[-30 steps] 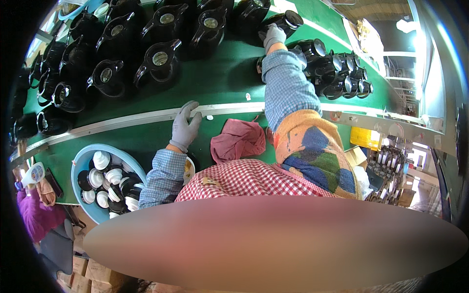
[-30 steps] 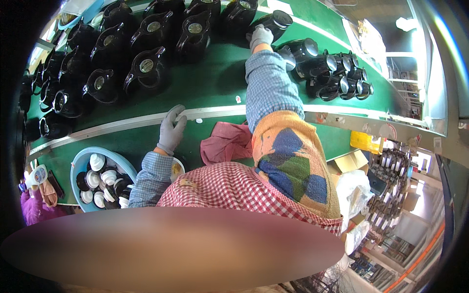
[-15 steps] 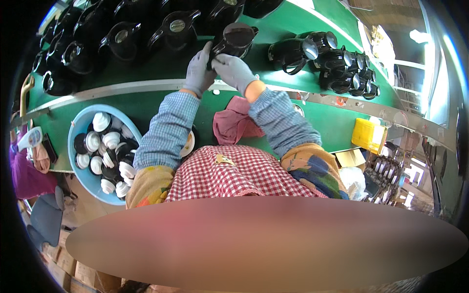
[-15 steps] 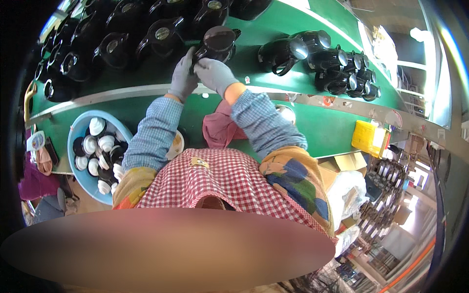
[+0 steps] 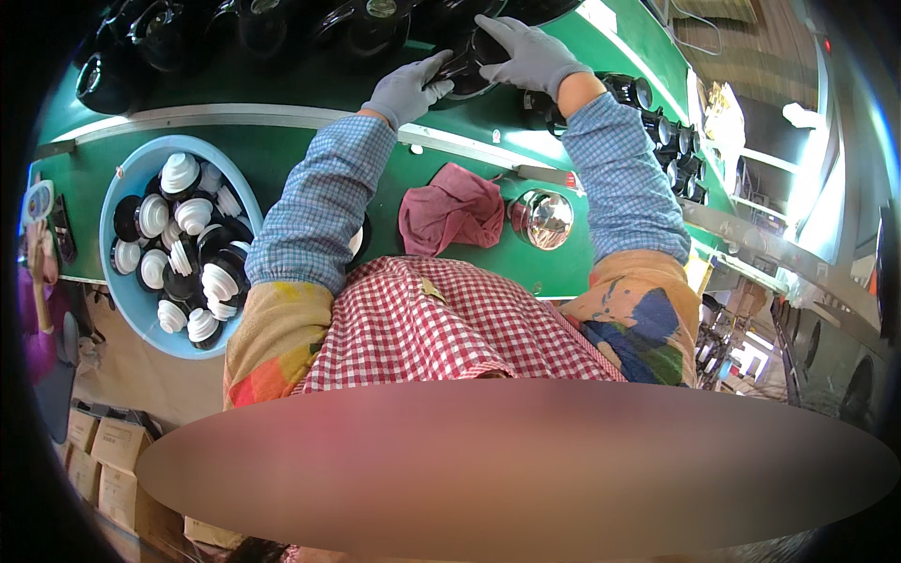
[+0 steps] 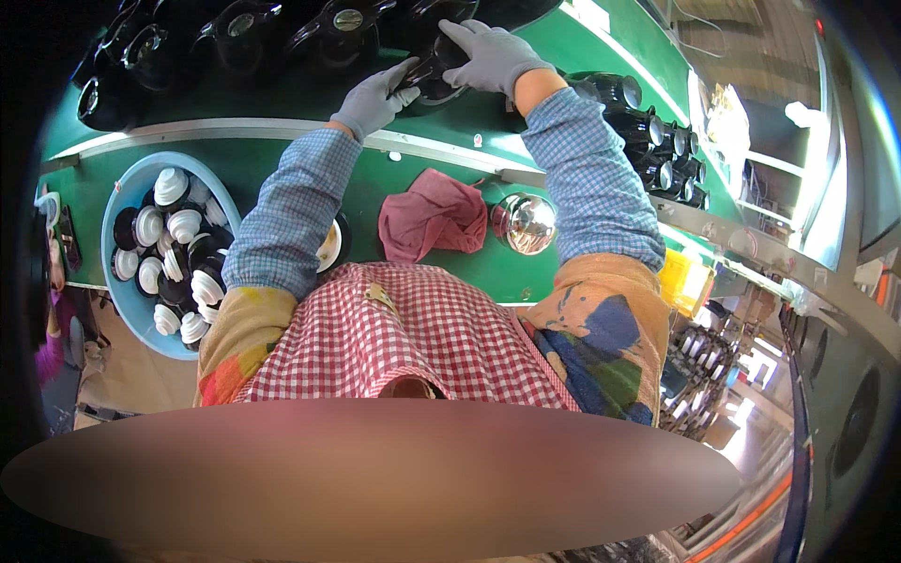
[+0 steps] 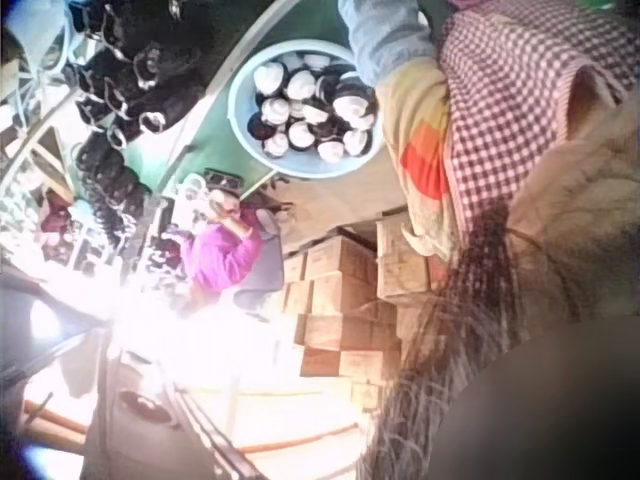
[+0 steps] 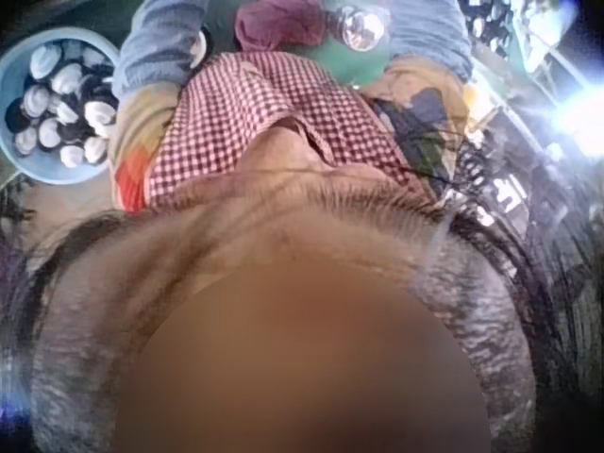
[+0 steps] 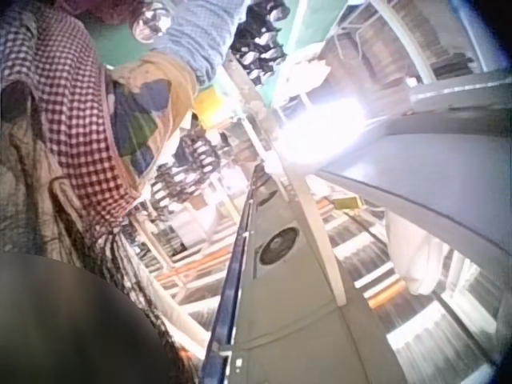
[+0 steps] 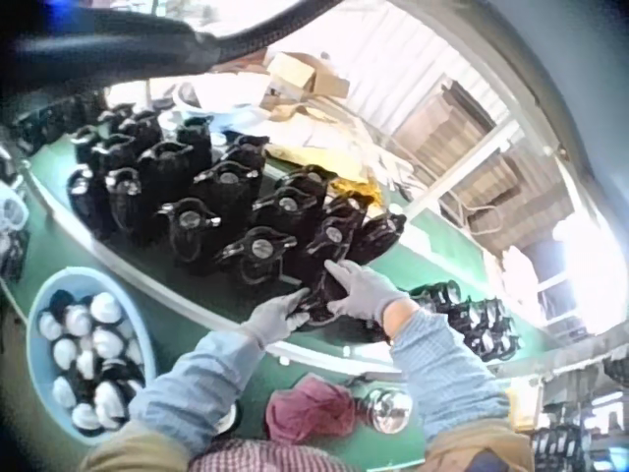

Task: The person picks black mugs from a green conveyor belt and attaches white lids to each one. They place the assembled mugs back onto the belt and continue the process with additional units. A pink cloth and a small bowl are visible on the table.

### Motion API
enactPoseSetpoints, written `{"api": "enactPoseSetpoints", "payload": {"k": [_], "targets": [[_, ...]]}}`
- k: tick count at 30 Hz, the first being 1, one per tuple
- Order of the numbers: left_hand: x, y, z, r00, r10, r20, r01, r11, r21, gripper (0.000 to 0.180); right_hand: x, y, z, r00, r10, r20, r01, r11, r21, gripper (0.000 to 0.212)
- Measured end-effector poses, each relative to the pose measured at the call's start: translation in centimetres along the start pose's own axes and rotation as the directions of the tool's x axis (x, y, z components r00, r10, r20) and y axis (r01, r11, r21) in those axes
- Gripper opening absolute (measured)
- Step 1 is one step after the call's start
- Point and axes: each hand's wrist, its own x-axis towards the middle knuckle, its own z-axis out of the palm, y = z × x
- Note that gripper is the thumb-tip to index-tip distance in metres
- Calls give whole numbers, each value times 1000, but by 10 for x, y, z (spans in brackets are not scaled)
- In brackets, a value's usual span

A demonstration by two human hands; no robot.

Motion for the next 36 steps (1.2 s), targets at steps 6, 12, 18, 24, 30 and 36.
{"api": "enactPoseSetpoints", "payload": {"k": [6,12,18,24,30,36], "targets": [[2,5,-2,996,-68,56,63,995,79,60,3,18,9,991,-127,-44,134,958,255,91],[5,11,-7,994,-62,89,60,998,20,61,-3,29,-5,971,-236,-47,240,942,234,95],[2,7,-3,998,-24,56,24,1000,8,61,-7,28,11,961,-265,-77,272,956,112,98],[2,17,-5,994,-50,102,47,998,38,62,-6,33,11,947,-310,-87,312,950,9,87],[-1,26,-9,997,-64,50,61,997,51,62,7,-1,-23,985,172,14,-162,951,-264,106],[5,18,-1,990,-106,98,101,994,50,60,-9,33,-5,981,193,-10,-194,980,-36,93]]}}
